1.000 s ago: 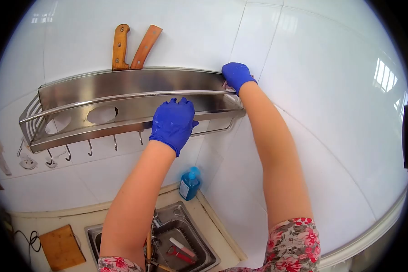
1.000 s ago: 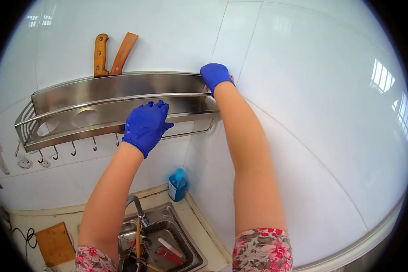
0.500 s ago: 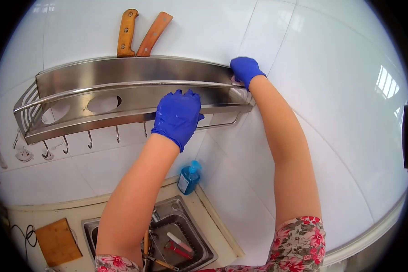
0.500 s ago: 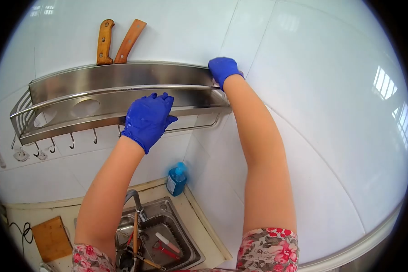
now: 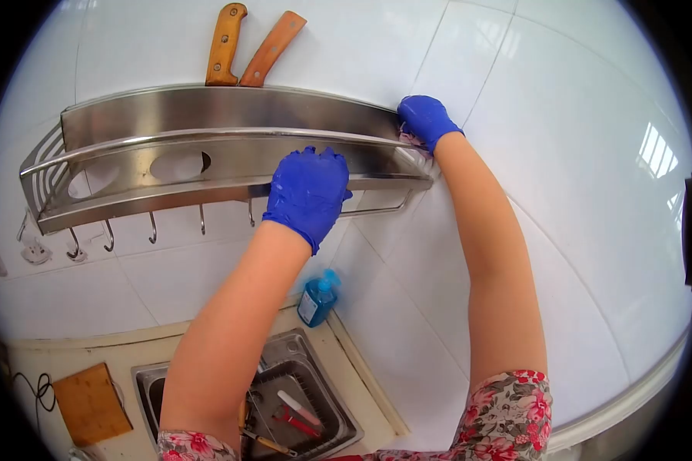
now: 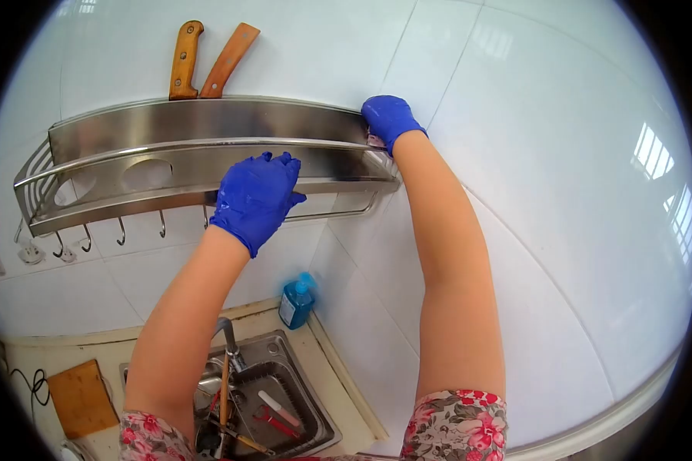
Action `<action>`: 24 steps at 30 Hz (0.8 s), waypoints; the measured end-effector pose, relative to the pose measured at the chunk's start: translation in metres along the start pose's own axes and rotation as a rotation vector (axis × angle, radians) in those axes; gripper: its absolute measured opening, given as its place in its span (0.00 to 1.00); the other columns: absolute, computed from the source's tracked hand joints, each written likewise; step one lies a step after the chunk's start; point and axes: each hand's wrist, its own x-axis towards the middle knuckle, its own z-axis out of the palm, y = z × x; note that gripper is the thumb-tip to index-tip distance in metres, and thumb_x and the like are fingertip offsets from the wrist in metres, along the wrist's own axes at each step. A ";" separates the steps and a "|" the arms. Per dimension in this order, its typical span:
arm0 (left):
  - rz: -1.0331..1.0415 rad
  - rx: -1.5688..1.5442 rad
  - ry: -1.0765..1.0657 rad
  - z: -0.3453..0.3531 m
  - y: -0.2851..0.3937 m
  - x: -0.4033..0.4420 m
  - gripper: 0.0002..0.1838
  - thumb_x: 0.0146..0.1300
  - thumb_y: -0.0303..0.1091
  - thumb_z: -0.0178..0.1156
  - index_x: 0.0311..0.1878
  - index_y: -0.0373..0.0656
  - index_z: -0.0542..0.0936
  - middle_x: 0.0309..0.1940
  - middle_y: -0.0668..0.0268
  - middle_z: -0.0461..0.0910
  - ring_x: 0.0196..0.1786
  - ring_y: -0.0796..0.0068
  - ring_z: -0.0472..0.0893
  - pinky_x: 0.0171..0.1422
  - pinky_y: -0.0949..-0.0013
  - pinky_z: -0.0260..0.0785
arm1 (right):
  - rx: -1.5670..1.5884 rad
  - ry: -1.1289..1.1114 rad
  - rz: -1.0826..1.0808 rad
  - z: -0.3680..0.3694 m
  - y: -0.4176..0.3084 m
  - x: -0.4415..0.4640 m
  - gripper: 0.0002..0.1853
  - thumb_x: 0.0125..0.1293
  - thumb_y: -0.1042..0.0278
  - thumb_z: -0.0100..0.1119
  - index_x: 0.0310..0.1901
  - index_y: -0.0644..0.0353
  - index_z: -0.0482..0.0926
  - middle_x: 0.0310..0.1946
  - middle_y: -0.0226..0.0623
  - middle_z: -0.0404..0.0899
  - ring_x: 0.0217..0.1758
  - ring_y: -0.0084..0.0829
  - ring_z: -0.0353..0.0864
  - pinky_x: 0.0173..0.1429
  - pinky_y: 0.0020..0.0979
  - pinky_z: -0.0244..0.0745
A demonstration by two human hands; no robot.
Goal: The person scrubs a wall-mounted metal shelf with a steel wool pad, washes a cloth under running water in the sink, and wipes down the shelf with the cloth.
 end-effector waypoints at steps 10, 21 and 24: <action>-0.008 -0.010 0.004 0.000 0.000 0.001 0.19 0.54 0.43 0.65 0.43 0.40 0.77 0.40 0.60 0.80 0.44 0.58 0.80 0.46 0.59 0.72 | 0.176 -0.369 0.214 -0.043 0.007 0.004 0.11 0.42 0.69 0.69 0.30 0.62 0.83 0.33 0.49 0.82 0.37 0.48 0.83 0.40 0.40 0.78; -0.034 0.027 -0.067 -0.006 0.002 0.004 0.17 0.55 0.43 0.65 0.43 0.42 0.78 0.40 0.61 0.80 0.44 0.60 0.80 0.46 0.58 0.72 | 0.004 0.026 -0.072 -0.030 0.029 -0.041 0.10 0.43 0.63 0.67 0.28 0.58 0.82 0.31 0.45 0.83 0.38 0.46 0.83 0.41 0.42 0.78; -0.020 -0.003 0.009 0.001 0.001 0.003 0.17 0.55 0.43 0.65 0.43 0.42 0.78 0.40 0.62 0.80 0.44 0.60 0.80 0.46 0.58 0.72 | 0.019 -0.153 0.093 -0.093 0.007 -0.073 0.09 0.46 0.64 0.67 0.28 0.57 0.80 0.31 0.44 0.82 0.37 0.46 0.82 0.40 0.41 0.77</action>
